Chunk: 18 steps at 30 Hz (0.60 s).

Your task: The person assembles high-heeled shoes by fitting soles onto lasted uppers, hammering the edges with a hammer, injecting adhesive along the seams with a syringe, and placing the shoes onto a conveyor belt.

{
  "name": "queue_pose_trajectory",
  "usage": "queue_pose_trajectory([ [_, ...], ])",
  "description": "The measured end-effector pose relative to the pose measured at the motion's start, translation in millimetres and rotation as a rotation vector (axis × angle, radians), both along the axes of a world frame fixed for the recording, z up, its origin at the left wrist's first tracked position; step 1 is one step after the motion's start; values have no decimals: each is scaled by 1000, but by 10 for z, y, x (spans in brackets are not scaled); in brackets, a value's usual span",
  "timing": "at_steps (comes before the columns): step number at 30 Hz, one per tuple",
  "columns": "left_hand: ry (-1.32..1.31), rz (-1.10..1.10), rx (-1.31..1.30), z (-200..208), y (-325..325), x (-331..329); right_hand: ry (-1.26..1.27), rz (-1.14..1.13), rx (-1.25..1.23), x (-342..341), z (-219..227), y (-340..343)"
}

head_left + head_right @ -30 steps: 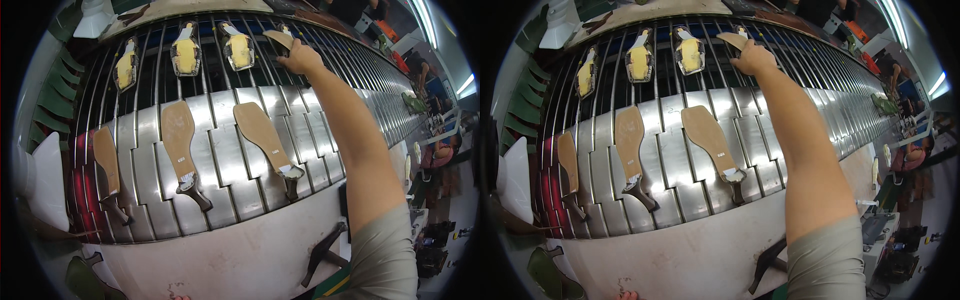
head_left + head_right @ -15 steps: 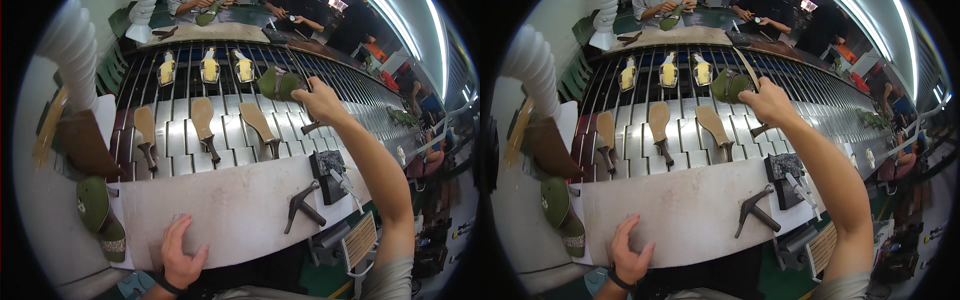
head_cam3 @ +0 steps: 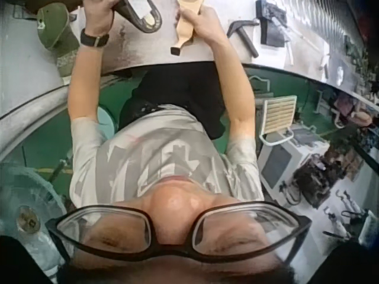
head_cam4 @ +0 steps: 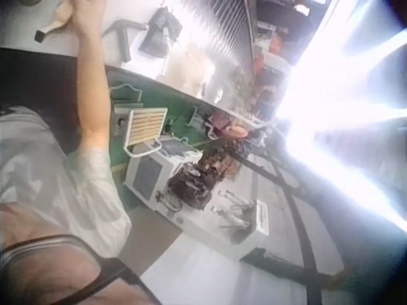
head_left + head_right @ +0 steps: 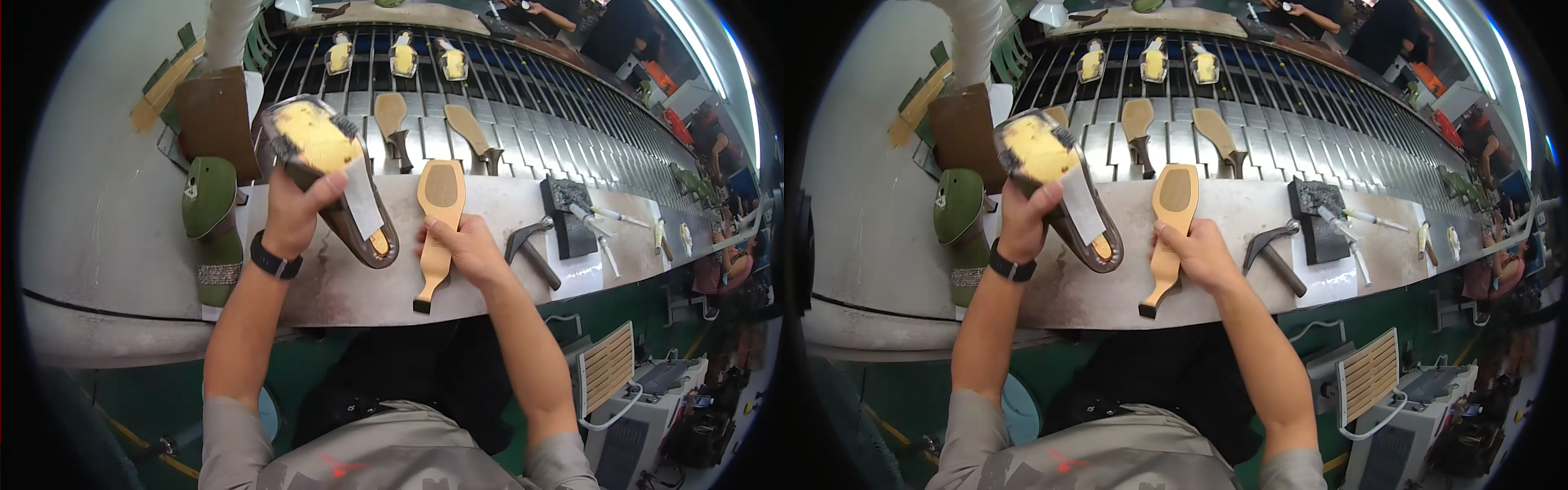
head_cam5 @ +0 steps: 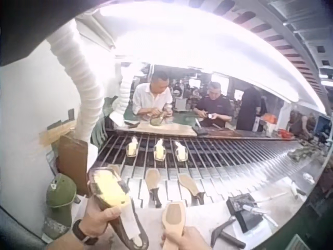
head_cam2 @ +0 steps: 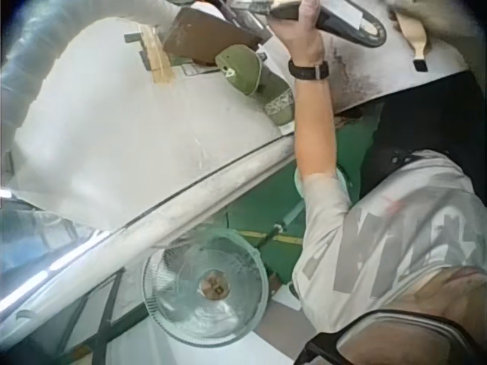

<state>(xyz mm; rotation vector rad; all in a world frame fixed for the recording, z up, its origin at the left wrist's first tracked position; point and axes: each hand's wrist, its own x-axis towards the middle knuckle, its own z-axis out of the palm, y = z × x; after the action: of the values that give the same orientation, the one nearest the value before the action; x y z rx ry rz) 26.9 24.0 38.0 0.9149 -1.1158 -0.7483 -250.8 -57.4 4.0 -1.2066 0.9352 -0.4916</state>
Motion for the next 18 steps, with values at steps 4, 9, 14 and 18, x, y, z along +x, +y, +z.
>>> queue_pose_trajectory([
  [4, 509, -170, 158, -273, -143, -26, 826, -235, -1130, -82, 142, 27],
  [9, 548, -143, 241, -393, -164, -114, -164, -310, -416, -29, 230, 260],
  [14, 499, -46, 218, -361, -127, -215, -221, -336, -340, 37, -220, 597],
  [18, 467, -49, 218, -357, -92, -190, -184, -286, -180, 116, 16, 469],
])
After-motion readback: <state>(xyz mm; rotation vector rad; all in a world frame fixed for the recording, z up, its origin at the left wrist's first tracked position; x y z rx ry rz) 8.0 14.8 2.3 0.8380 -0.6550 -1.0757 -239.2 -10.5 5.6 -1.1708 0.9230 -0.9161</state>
